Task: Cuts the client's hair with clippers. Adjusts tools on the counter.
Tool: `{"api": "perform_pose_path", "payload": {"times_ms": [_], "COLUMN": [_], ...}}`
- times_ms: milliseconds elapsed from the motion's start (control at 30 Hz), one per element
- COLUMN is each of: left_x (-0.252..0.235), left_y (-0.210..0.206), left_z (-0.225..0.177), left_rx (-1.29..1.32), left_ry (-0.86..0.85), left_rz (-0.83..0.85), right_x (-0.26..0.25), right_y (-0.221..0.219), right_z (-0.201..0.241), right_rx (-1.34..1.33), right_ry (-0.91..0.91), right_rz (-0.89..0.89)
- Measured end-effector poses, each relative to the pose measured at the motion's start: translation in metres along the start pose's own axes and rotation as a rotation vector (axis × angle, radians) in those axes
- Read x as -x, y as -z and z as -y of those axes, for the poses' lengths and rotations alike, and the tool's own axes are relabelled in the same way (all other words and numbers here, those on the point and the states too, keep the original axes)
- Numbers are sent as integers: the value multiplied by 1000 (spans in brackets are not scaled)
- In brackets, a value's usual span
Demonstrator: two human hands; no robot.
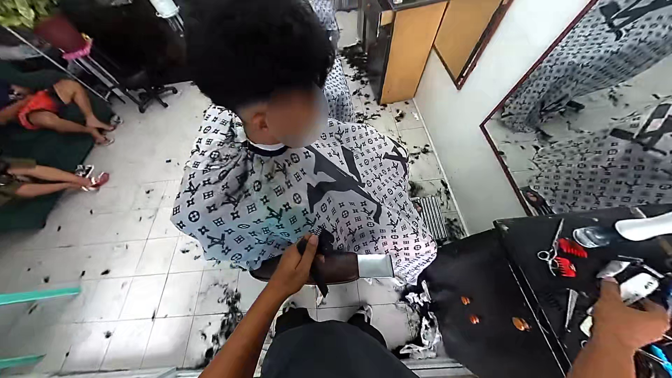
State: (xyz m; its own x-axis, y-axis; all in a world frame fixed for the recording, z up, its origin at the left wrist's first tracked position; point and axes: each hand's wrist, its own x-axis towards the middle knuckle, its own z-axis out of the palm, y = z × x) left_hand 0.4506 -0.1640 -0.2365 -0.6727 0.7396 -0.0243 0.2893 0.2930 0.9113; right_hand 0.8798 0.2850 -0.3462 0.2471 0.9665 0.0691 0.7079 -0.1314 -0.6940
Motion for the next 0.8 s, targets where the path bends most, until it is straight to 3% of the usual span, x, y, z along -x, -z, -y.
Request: {"api": "perform_pose_path", "payload": {"times_ms": [100,233,333,500,633,800], "left_x": [-7,-14,-28,-95,-165,-231], "left_y": [48,135,210,314,345,339], "left_z": [3,13,28,40,28,13], "left_rx": [-19,-14,-27,-179,-350,-577], "left_ry": [-55,-216,-380,-447,-484,-562], "left_rz": [19,39,71,178,340,519], "right_x": [84,218,316,443,500,530], "right_y": [-12,-57,-90,-112,-111,-115], "right_z": [50,111,148,223,282,342], "right_rx": [-321,-699,-813,-962,-1036,-974], "right_ry": [-37,-135,-137,-100,27,115], "right_rz": [45,293,450,636,777,880]}}
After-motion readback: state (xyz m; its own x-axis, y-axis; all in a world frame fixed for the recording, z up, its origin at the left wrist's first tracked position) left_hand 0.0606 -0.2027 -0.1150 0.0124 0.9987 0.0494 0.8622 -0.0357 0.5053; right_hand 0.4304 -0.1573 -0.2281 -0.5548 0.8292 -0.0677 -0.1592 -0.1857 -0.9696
